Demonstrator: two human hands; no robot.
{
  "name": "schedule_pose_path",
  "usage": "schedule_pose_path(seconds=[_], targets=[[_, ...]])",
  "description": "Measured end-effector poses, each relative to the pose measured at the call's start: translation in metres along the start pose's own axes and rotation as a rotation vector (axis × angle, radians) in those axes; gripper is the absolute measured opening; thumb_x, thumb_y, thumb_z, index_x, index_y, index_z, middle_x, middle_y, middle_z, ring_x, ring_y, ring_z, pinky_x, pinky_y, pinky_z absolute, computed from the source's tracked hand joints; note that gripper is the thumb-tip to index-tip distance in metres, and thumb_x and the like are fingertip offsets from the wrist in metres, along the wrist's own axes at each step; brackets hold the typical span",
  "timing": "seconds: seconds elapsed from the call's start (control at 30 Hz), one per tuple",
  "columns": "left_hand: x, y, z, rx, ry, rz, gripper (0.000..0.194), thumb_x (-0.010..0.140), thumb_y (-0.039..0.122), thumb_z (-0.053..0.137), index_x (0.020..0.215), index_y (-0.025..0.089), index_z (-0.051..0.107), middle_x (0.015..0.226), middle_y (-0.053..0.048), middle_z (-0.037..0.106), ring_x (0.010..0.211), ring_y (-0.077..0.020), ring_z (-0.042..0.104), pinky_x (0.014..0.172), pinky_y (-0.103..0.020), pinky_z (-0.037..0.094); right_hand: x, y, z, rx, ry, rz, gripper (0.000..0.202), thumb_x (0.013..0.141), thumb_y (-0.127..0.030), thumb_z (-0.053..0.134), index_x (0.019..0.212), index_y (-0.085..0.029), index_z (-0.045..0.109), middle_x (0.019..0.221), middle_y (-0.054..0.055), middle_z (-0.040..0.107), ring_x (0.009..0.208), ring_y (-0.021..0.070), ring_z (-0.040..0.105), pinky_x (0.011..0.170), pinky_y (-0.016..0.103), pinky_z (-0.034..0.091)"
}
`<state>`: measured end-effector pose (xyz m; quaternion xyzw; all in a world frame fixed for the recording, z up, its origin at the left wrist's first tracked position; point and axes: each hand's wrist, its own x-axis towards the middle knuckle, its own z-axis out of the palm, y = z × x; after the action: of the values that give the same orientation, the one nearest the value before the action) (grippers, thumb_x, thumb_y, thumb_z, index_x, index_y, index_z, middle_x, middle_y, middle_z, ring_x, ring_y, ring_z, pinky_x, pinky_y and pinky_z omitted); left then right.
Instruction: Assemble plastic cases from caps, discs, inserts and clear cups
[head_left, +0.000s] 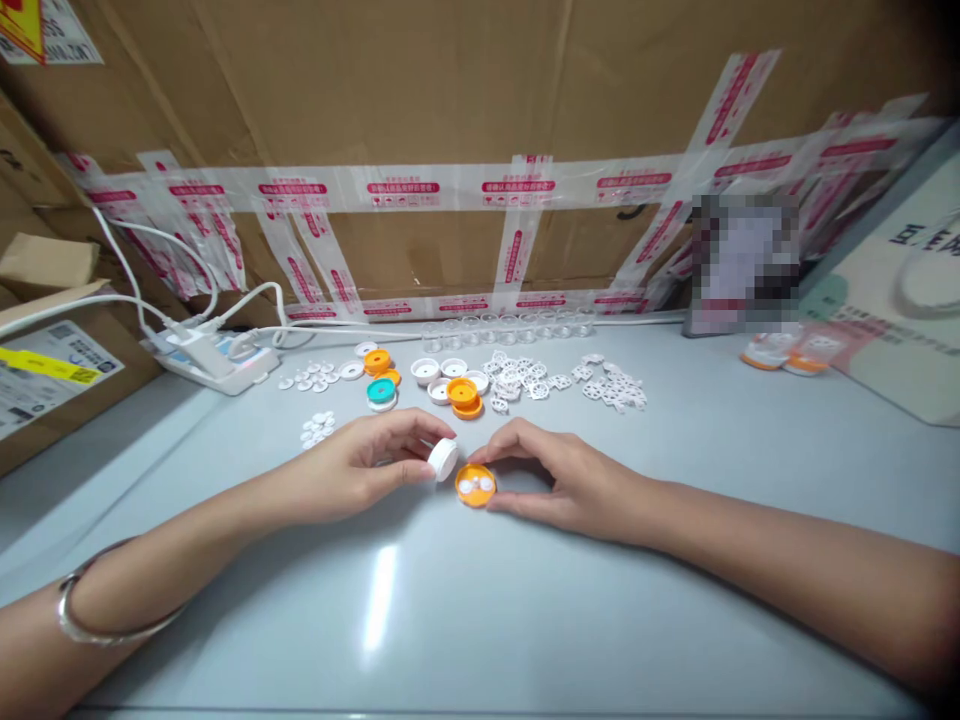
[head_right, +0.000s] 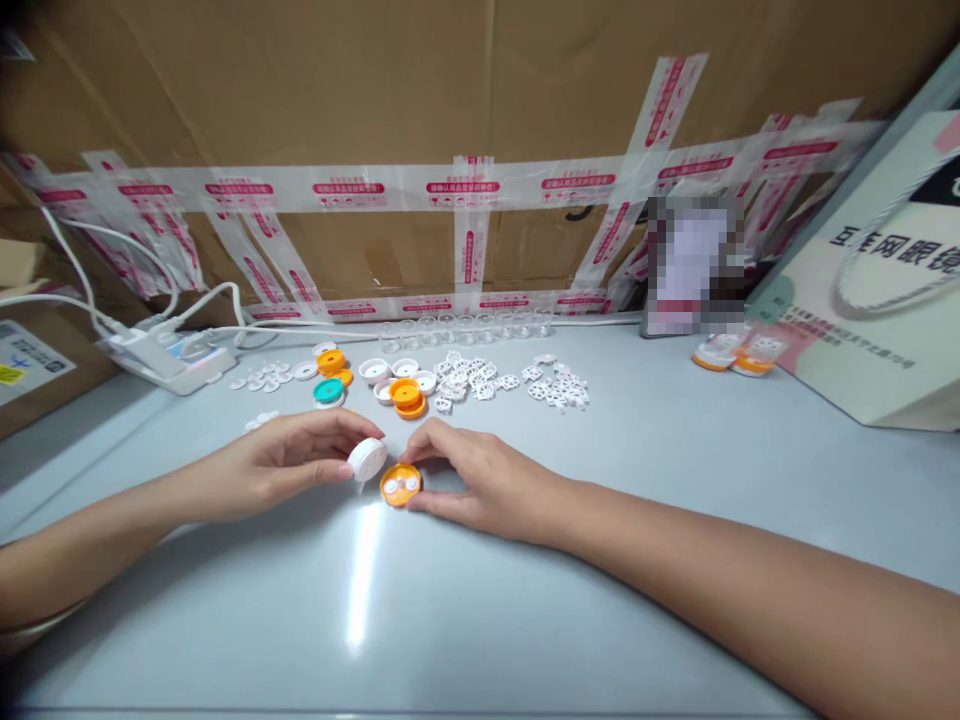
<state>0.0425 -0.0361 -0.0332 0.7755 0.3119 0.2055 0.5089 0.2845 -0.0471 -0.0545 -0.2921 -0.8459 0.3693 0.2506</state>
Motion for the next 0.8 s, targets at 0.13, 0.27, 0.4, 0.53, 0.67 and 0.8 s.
schedule_pose_path(seconds=[0.13,0.27,0.4,0.53,0.67,0.8], targets=[[0.000,0.001,0.005,0.054,-0.008,0.035,0.021,0.086,0.015,0.052,0.107,0.016,0.052,0.101,-0.007,0.061,0.092,-0.0140,0.060,0.085,-0.029,0.049,0.000,0.001,0.001,0.017,0.019,-0.026,0.025,0.079,-0.028,0.062,0.100,-0.020,0.049,0.103,0.006,0.063,0.095,0.0146,0.063,0.087,0.032,0.050],[0.001,-0.001,0.010,0.077,-0.011,0.078,0.024,0.086,0.014,0.053,0.109,0.016,0.049,0.106,-0.008,0.059,0.099,-0.0153,0.059,0.089,-0.031,0.049,-0.001,0.003,0.002,0.031,0.015,-0.046,0.027,0.078,-0.025,0.063,0.099,-0.020,0.047,0.102,0.005,0.062,0.096,0.0146,0.063,0.087,0.031,0.050],[0.003,-0.004,0.013,0.139,0.024,0.133,0.024,0.085,0.012,0.054,0.108,0.016,0.050,0.109,-0.010,0.057,0.102,-0.0155,0.058,0.091,-0.031,0.049,-0.002,0.004,0.002,0.036,0.004,-0.053,0.028,0.077,-0.023,0.063,0.099,-0.019,0.046,0.104,0.006,0.063,0.098,0.0149,0.062,0.088,0.031,0.049],[0.003,-0.004,0.014,0.151,0.068,0.188,0.023,0.084,0.011,0.054,0.107,0.016,0.050,0.109,-0.009,0.056,0.104,-0.0160,0.056,0.090,-0.031,0.049,-0.002,0.004,0.002,0.058,-0.003,-0.068,0.028,0.078,-0.023,0.062,0.100,-0.019,0.045,0.107,0.006,0.062,0.101,0.0145,0.061,0.090,0.031,0.048],[0.002,-0.003,0.015,0.233,0.038,0.215,0.027,0.085,0.012,0.054,0.111,0.017,0.051,0.111,-0.009,0.057,0.103,-0.0160,0.057,0.091,-0.031,0.049,-0.002,0.003,0.001,0.047,-0.008,-0.065,0.027,0.077,-0.020,0.063,0.098,-0.020,0.045,0.106,0.006,0.063,0.101,0.0146,0.062,0.089,0.030,0.048],[0.002,-0.002,0.015,0.357,0.030,0.238,0.027,0.085,0.014,0.055,0.112,0.018,0.053,0.111,-0.009,0.057,0.104,-0.0161,0.055,0.089,-0.029,0.050,-0.002,0.002,0.001,0.021,0.003,-0.065,0.027,0.076,-0.021,0.064,0.096,-0.020,0.044,0.102,0.006,0.064,0.099,0.0151,0.062,0.087,0.030,0.049]])
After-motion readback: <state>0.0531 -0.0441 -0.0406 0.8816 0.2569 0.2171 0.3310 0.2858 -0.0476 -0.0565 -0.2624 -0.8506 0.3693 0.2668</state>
